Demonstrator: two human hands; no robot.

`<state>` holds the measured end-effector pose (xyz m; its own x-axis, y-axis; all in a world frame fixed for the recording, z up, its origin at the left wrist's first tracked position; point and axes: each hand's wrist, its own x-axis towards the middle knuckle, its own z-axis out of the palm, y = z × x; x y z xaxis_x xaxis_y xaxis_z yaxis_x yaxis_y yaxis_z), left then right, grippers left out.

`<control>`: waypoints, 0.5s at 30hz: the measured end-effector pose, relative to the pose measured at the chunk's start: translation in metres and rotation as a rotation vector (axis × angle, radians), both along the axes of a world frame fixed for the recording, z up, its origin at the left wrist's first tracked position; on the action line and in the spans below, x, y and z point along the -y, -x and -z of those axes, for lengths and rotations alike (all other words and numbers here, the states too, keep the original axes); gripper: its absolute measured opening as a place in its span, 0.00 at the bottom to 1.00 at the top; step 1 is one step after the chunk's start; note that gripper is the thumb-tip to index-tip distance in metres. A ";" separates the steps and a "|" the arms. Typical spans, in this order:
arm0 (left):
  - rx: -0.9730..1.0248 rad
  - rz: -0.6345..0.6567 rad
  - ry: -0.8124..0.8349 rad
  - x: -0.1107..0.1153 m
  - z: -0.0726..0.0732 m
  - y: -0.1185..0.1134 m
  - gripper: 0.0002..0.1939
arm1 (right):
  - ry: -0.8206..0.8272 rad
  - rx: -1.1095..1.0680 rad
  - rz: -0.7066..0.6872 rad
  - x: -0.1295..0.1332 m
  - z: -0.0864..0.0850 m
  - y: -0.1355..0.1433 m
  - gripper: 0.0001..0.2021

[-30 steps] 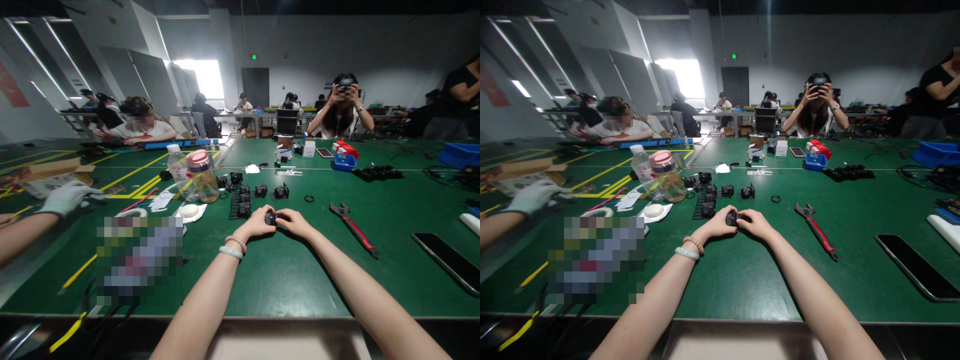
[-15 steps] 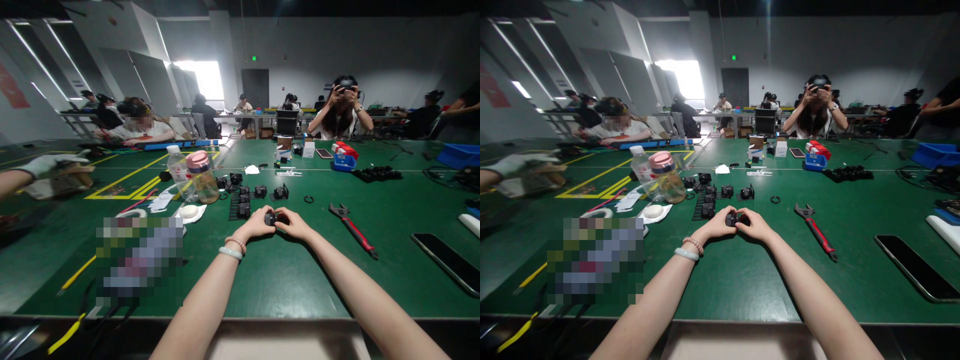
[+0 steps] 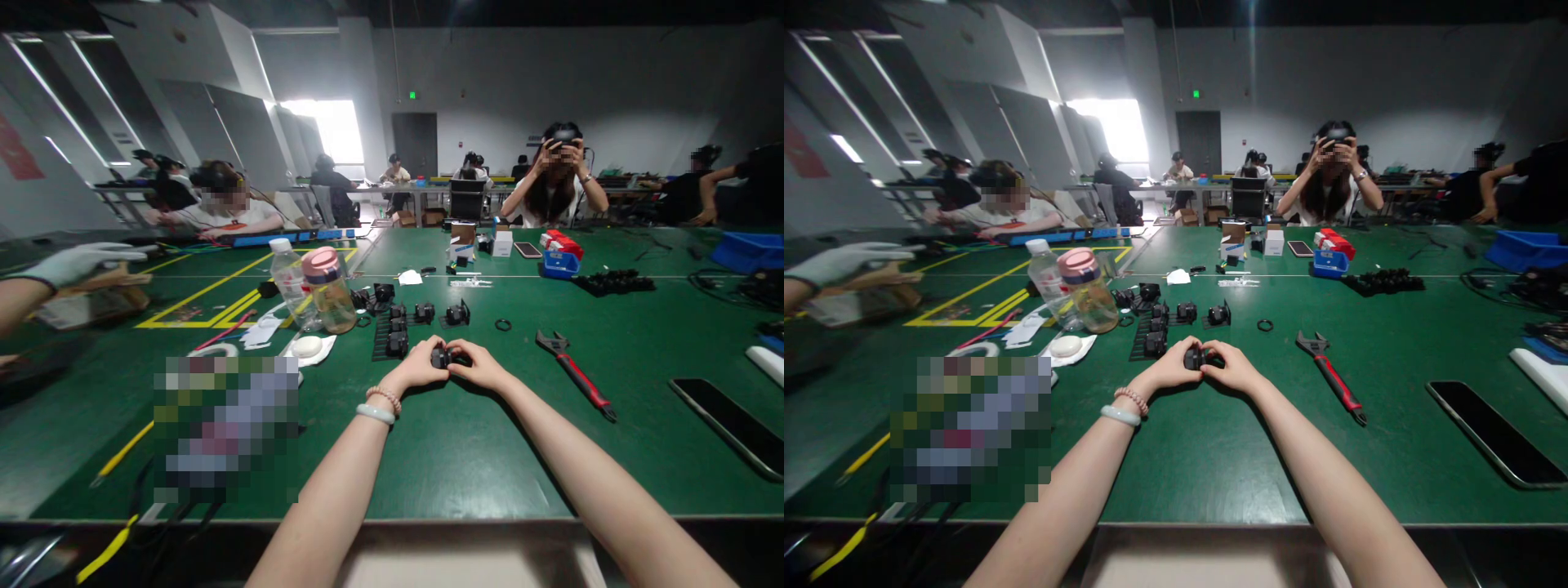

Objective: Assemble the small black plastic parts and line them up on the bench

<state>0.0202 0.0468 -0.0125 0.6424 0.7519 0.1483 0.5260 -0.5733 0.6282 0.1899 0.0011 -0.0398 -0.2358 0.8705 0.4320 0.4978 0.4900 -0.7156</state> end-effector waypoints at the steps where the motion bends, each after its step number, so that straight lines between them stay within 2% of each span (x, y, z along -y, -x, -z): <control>1: -0.001 0.005 -0.004 0.000 0.000 0.000 0.24 | 0.003 0.002 0.002 0.000 0.000 0.000 0.19; 15: -0.010 0.015 -0.020 -0.001 0.000 0.001 0.23 | 0.004 0.009 0.009 0.001 -0.002 0.000 0.18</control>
<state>0.0195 0.0475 -0.0127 0.6553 0.7389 0.1568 0.5233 -0.5938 0.6112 0.1899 -0.0001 -0.0376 -0.2318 0.8743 0.4265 0.5087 0.4827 -0.7129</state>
